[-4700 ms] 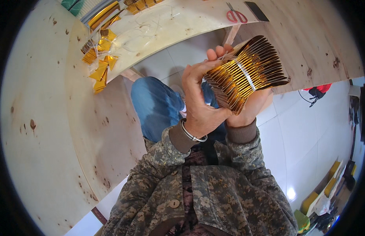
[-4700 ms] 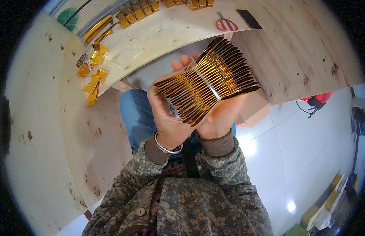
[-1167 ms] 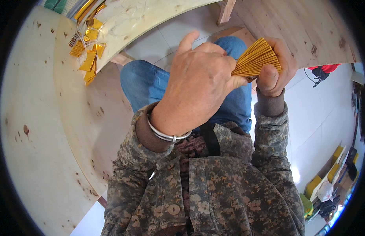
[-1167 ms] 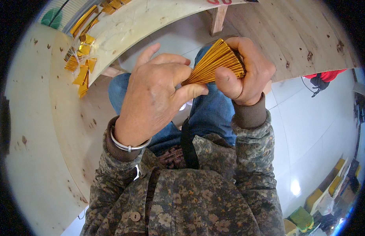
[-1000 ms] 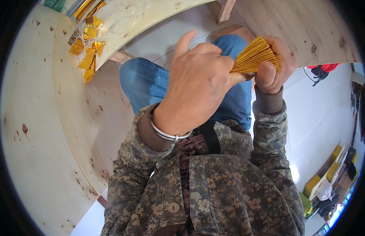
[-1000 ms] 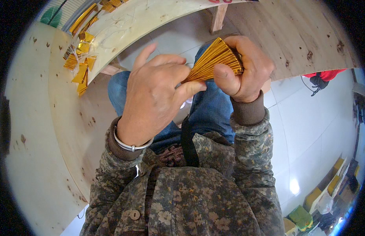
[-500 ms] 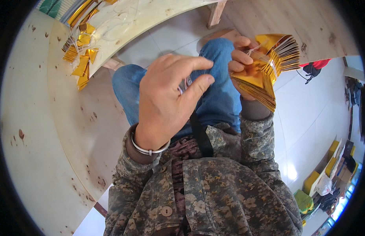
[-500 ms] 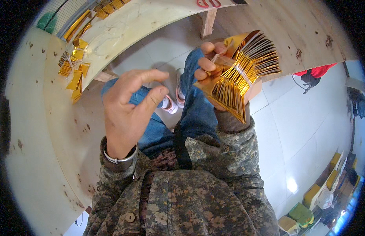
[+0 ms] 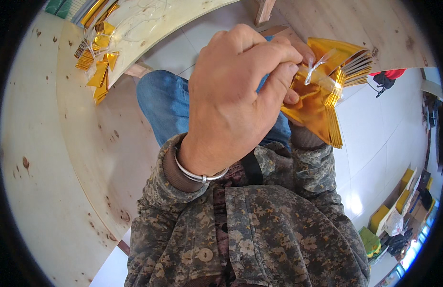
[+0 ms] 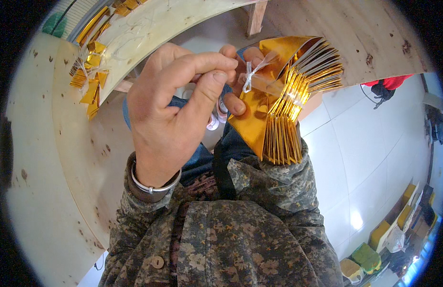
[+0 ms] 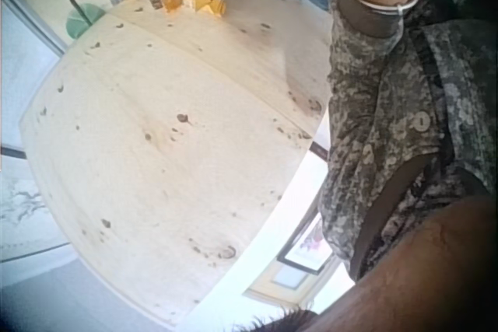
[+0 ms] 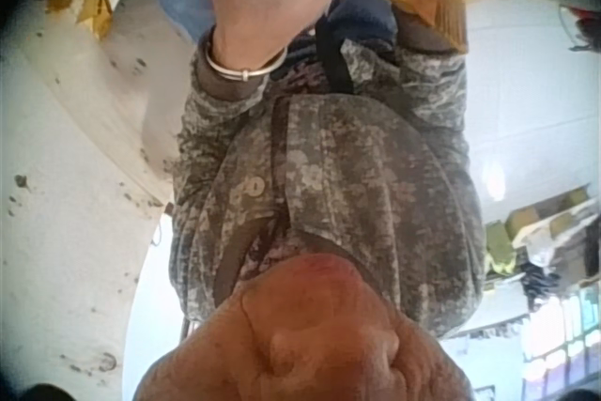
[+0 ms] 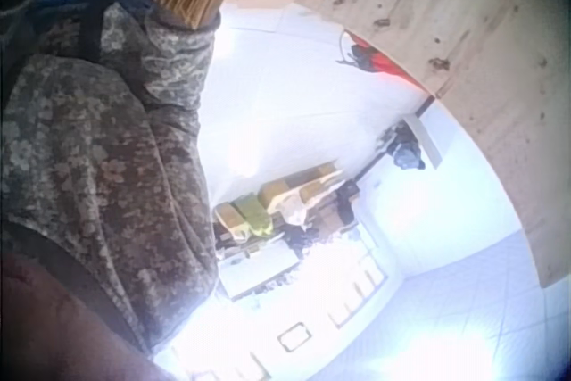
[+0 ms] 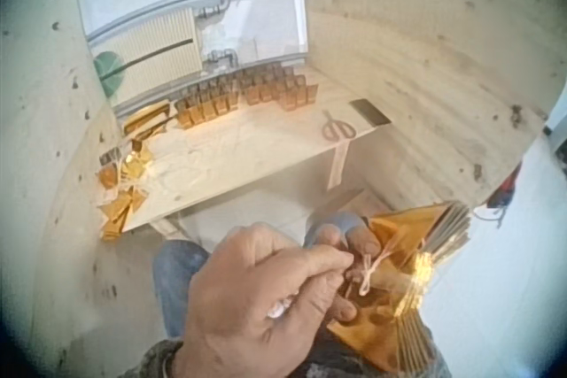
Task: The person sits on the floor at a low table and repeatedly picks up stacks of gold-colored triangular items. They align the stacks, wrap a white rubber band around them, and place the finished bundles on the table. The person continues this process for multiple stacks throughout the clip.
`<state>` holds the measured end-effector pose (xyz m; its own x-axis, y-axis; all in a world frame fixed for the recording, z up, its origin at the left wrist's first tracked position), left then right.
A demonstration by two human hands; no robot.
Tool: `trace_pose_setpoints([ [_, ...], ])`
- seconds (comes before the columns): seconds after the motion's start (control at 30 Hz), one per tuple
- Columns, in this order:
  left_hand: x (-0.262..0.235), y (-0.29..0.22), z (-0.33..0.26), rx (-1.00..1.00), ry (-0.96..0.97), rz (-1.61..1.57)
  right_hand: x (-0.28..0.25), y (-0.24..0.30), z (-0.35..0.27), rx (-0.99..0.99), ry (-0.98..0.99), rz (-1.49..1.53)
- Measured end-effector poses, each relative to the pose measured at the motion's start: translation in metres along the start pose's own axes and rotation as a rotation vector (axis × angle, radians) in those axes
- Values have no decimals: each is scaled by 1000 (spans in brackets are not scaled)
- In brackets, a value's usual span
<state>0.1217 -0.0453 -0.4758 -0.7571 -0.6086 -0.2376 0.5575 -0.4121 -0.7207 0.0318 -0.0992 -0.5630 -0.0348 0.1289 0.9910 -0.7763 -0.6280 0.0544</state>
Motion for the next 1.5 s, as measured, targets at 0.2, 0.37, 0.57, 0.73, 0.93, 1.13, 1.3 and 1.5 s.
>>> trace_pose_setpoints([
  [0.2, 13, 14, 2, -161, 87, -134, -7, 1, 2, 3, -46, -11],
  [0.37, 21, 19, 1, -224, 194, -120, -13, 1, -1, 4, -123, 1],
  [0.57, 21, 28, -4, -354, 168, -193, -19, -7, -12, 34, -251, 16],
  [0.73, 21, 27, -3, -309, 124, -215, -25, -10, -11, 75, -259, 51],
  [0.93, -2, 32, -1, -368, -133, -321, -22, -16, 6, 226, 40, 164],
  [1.13, -25, 45, 11, -203, -299, -356, -20, -20, 8, 360, 113, 115],
  [1.3, -40, 45, 8, -116, -456, -215, -21, -18, 10, 331, 45, 82],
  [1.5, -28, 2, 8, 287, -116, 63, -33, -19, 14, 239, -61, 102],
])
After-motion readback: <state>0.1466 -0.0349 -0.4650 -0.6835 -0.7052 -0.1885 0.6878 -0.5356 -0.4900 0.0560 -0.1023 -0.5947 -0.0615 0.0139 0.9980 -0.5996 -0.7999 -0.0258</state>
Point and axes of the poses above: each hand's wrist, its own z-axis towards the middle knuckle, its own x-axis out of the palm, y = z × x, the point moved 8 cm from there along z, towards the middle knuckle, and after that the axes turned 15 degrees about -y, right-handed, at the moved point
